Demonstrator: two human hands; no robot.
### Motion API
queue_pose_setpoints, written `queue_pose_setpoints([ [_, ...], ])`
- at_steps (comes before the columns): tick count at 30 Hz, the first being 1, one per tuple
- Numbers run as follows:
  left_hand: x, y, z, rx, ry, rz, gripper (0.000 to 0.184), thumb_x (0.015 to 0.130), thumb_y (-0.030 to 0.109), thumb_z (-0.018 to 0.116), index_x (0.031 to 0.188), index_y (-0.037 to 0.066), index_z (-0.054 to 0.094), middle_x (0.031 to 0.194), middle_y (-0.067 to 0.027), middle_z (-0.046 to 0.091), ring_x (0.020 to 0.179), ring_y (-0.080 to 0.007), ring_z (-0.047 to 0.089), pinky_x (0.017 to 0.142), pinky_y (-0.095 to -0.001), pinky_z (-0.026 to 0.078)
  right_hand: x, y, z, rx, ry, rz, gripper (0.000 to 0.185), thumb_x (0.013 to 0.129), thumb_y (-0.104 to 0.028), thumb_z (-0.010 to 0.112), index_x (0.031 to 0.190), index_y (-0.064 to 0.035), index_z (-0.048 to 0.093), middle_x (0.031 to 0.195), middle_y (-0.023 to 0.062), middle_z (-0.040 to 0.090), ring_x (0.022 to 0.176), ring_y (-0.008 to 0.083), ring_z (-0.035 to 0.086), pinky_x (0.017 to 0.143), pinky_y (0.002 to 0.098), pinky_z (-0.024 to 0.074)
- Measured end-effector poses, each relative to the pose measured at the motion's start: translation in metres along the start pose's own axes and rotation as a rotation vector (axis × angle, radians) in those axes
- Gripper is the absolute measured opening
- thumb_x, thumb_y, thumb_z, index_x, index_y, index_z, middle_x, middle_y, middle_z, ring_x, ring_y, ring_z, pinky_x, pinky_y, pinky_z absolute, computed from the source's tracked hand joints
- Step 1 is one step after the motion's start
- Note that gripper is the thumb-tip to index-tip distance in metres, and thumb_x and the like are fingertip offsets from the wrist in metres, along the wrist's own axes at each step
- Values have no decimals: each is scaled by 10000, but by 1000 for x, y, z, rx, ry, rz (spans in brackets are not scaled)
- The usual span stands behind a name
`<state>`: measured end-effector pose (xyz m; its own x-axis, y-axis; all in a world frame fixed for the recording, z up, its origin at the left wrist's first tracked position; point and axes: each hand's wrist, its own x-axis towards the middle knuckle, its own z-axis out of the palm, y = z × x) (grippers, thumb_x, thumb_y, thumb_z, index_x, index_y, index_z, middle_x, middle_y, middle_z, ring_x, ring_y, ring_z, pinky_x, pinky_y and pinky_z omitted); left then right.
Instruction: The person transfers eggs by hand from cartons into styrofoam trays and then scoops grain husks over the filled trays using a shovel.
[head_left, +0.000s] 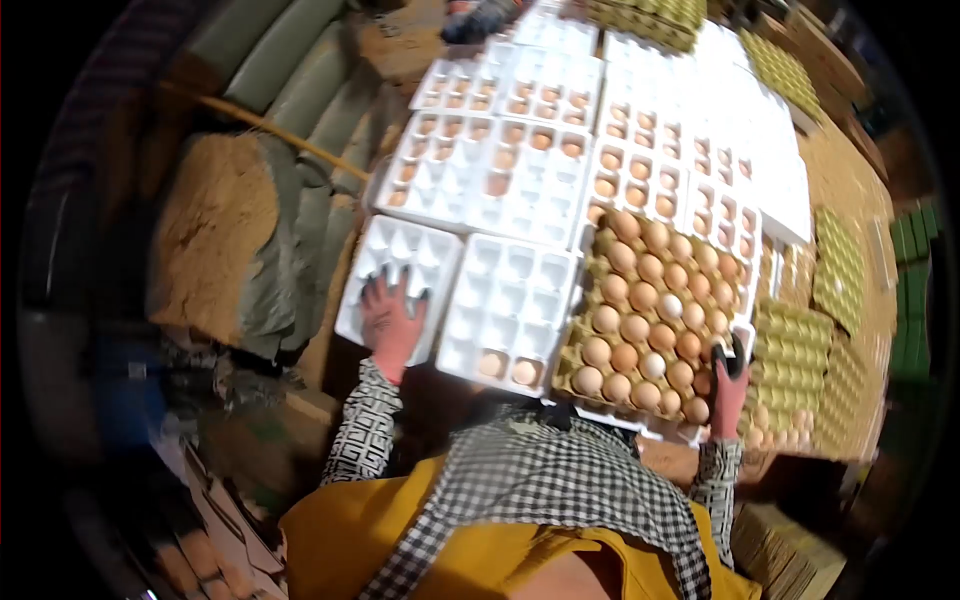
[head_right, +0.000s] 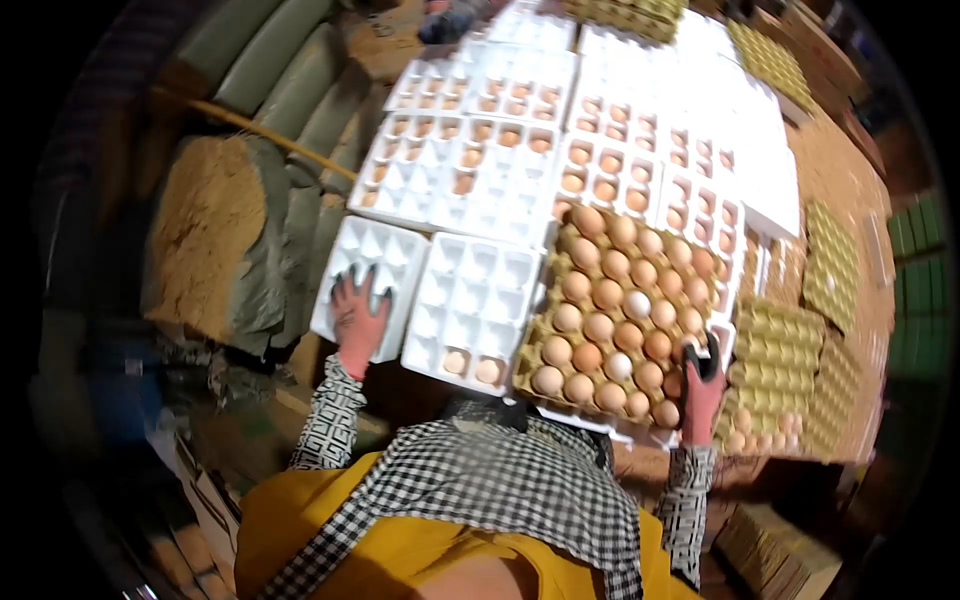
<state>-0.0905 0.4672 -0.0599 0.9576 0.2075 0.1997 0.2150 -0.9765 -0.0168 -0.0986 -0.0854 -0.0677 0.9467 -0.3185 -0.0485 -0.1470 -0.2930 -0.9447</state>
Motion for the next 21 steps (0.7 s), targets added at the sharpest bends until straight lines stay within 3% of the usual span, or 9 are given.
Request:
queue_pose_setpoints([
  [4,12,11,55,-48,-197,-351,565,957,387,515,1460,157,401,1506,-252,285,1344,-535,277,1104,-637,198,-8,-20,-9,-381,-39,172,618,865,-142,676,1437,-78,449,1265,133,604,1060,216,600,950,339,465],
  [7,29,27,49,-205,-137,-476,592,934,398,559,1441,125,423,1502,-257,280,1361,-515,258,1115,-628,184,-3,-61,-6,-710,-7,5,574,857,-259,697,1375,-92,516,1254,169,605,1107,317,603,965,415,461],
  [8,30,35,37,-237,-104,-429,601,923,392,576,1436,116,428,1501,-258,282,1368,-500,256,1119,-614,189,4,-78,0,-921,49,-88,557,852,-275,703,1353,-94,539,1240,172,609,1115,335,598,970,426,457],
  [11,43,93,-26,-328,77,-215,586,880,296,653,1389,64,480,1430,-254,405,1348,-408,356,1125,-503,269,51,-117,36,-521,-38,-296,635,782,-293,754,1341,-75,546,1272,167,601,1174,332,569,992,425,445],
  [13,74,137,-34,-902,41,103,503,871,187,675,1328,24,541,1212,-211,598,1127,-341,573,991,-380,441,94,-126,79,-681,-160,-581,754,777,-337,765,1430,-128,453,1357,180,543,1291,360,477,1118,464,331],
  [14,89,171,-39,-1065,-138,88,513,882,244,667,1337,44,539,1216,-218,595,1085,-345,596,951,-386,467,109,-141,99,-869,-302,-502,804,772,-372,767,1460,-161,407,1402,180,502,1338,363,428,1146,499,282],
  [16,116,226,-41,-715,-202,277,570,900,329,637,1416,146,481,1200,-199,598,1094,-330,618,950,-402,475,143,-115,134,-1042,-493,-712,806,729,-347,792,1431,-161,441,1270,155,587,1225,333,532,1090,466,368],
  [18,136,265,-22,-602,-359,323,609,893,466,589,1410,162,484,1140,-204,611,1077,-355,608,932,-445,471,154,-126,134,-924,-724,-470,725,712,-266,796,1368,-143,513,1122,131,647,1059,281,618,967,392,471],
  [21,137,296,-26,-243,-386,484,585,863,480,628,1332,144,536,1127,-162,630,1043,-318,624,883,-407,489,141,-126,91,-248,-342,-473,438,768,-126,711,1196,-79,625,976,103,653,902,184,640,802,328,530],
])
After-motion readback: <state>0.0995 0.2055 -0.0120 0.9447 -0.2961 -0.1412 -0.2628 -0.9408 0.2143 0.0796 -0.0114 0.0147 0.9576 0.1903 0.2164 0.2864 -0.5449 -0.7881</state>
